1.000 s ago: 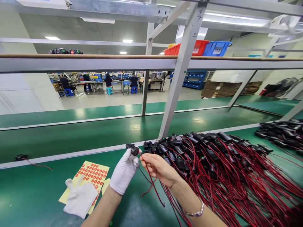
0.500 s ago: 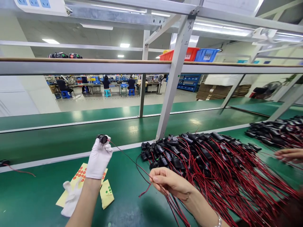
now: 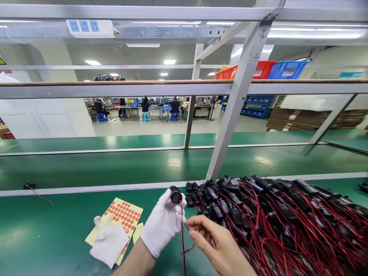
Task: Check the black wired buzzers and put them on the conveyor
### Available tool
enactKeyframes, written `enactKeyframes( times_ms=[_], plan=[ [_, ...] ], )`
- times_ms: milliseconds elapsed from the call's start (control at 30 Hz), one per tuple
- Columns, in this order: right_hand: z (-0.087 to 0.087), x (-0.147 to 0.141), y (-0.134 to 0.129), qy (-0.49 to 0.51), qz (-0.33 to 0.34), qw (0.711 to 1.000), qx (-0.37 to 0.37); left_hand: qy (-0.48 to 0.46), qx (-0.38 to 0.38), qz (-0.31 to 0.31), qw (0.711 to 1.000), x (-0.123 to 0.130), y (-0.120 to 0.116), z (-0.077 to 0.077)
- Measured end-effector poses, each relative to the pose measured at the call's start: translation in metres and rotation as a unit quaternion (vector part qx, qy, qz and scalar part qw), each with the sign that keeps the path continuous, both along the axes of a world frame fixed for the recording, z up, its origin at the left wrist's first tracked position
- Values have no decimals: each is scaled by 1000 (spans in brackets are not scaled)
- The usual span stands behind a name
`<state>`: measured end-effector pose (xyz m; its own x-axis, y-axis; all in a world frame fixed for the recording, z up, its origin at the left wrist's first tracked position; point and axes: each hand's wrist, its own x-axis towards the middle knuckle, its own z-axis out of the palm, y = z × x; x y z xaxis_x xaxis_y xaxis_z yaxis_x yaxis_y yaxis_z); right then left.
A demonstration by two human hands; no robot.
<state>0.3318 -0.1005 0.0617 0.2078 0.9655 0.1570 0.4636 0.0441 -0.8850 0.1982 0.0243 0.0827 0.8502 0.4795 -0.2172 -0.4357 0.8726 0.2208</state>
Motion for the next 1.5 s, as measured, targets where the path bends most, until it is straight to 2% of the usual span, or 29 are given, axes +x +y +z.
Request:
enactKeyframes(
  times_ms=[167, 300, 400, 467, 533, 567, 633, 700, 767, 833, 900, 1067, 1233, 1300, 1400, 1500],
  plan=[
    [-4, -12, -8, -53, 17, 997, 50, 16, 11, -31, 999, 0, -14, 4],
    [-1, -13, -12, -54, -13, 995, 85, 60, 31, -65, 996, -1, -19, 3],
    [1, -8, -14, -64, -30, 992, 108, 81, 106, -65, 989, 0, -22, -1],
    [1, -3, -14, -72, -48, 989, 117, 84, 199, -33, 976, 0, -23, -3],
    [1, 2, -13, -71, -75, 986, 133, 118, 339, 14, 933, -2, -23, 0],
    [1, 4, -13, -71, -83, 984, 144, 155, 416, 36, 895, -4, -23, 2],
    [1, 8, -11, -79, -79, 979, 170, 237, 557, 73, 792, -7, -24, 7],
    [1, 10, -10, -103, -61, 973, 196, 279, 636, 98, 713, -11, -25, 12],
    [0, 11, -9, -130, -48, 966, 217, 278, 679, 115, 669, -13, -26, 16],
    [-2, 12, -10, -153, -44, 960, 232, 273, 697, 126, 651, -15, -28, 18],
    [-4, 14, -10, -167, -40, 955, 240, 270, 703, 128, 645, -15, -29, 19],
    [-12, 16, -8, -152, -40, 955, 250, 278, 693, 139, 651, -14, -32, 19],
    [-30, 11, -4, 5, -50, 967, 249, 289, 703, 140, 635, -18, -36, 16],
    [-40, 9, -2, 100, -47, 971, 213, 277, 698, 136, 646, -20, -35, 16],
    [-50, 9, 0, 228, -43, 959, 160, 260, 668, 140, 683, -21, -29, 14],
    [-50, 8, 2, 267, -53, 952, 139, 291, 624, 158, 708, -16, -25, 10]
  ],
)
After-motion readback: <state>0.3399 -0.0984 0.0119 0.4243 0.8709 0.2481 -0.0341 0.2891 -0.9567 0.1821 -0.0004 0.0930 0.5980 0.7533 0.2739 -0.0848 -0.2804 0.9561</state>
